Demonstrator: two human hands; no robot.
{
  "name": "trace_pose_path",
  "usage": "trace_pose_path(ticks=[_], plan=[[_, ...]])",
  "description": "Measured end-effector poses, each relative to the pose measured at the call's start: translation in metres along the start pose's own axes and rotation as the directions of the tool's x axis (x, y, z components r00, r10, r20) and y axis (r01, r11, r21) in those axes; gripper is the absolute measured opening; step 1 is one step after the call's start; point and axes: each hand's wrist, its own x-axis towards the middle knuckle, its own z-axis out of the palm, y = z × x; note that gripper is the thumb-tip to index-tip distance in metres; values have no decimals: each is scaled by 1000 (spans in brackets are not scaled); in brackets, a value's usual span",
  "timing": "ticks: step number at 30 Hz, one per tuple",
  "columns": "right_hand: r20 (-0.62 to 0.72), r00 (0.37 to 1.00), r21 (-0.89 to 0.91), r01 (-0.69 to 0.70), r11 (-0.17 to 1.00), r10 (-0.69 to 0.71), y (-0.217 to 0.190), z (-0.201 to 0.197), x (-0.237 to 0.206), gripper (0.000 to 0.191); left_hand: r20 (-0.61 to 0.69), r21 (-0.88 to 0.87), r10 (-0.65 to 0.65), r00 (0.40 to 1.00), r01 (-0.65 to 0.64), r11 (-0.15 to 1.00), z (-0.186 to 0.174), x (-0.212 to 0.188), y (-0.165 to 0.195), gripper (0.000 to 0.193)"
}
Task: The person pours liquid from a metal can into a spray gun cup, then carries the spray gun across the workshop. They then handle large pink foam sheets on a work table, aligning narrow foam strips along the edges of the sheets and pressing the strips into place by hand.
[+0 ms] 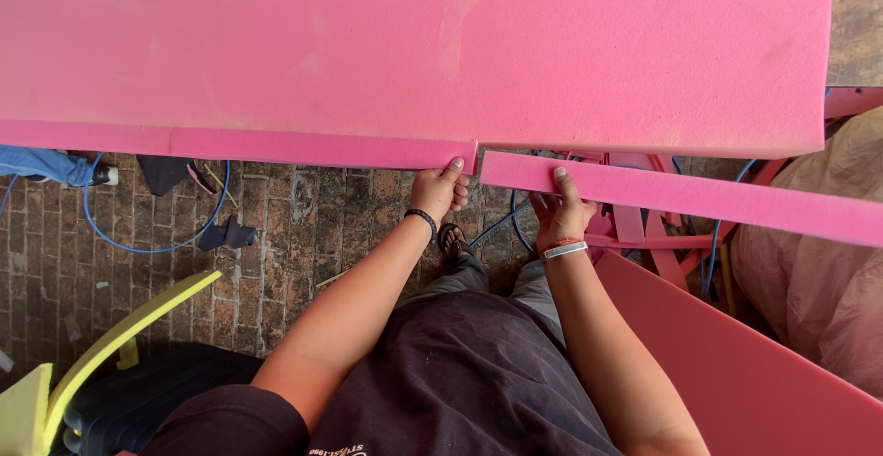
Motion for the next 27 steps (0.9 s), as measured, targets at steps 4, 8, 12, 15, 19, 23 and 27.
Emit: trace_pose_path(ticks=[4,8,12,15,19,23,27], plan=[[-15,1000,10,24,1000,-24,4,4,1,94,22,16,5,1000,-5,1000,-2,4,-2,45],[-6,1000,1,12,1000,-12,8,8,-2,97,55,62,15,998,-18,998,-5,5,-4,45],[10,1000,-18,28,999,-28,9,10,-2,97,69,65,13,998,-17,998,-8,6,-4,45],[5,1000,-27,30,999,-30,8,9,-2,96,71,81,7,997,-12,997,-7,7,-4,46],[12,999,-18,30,999,-29,9,6,-1,95,64,86,-3,998,-3,996,-7,7,-5,46],[2,999,-41,41,998,-41,9,1,3,87,57,88,4,998,-9,996,-7,8,-6,45],[-7,997,-41,74,996,-74,3,-6,9,83,66,81,10,998,-16,997,-7,8,-6,44]])
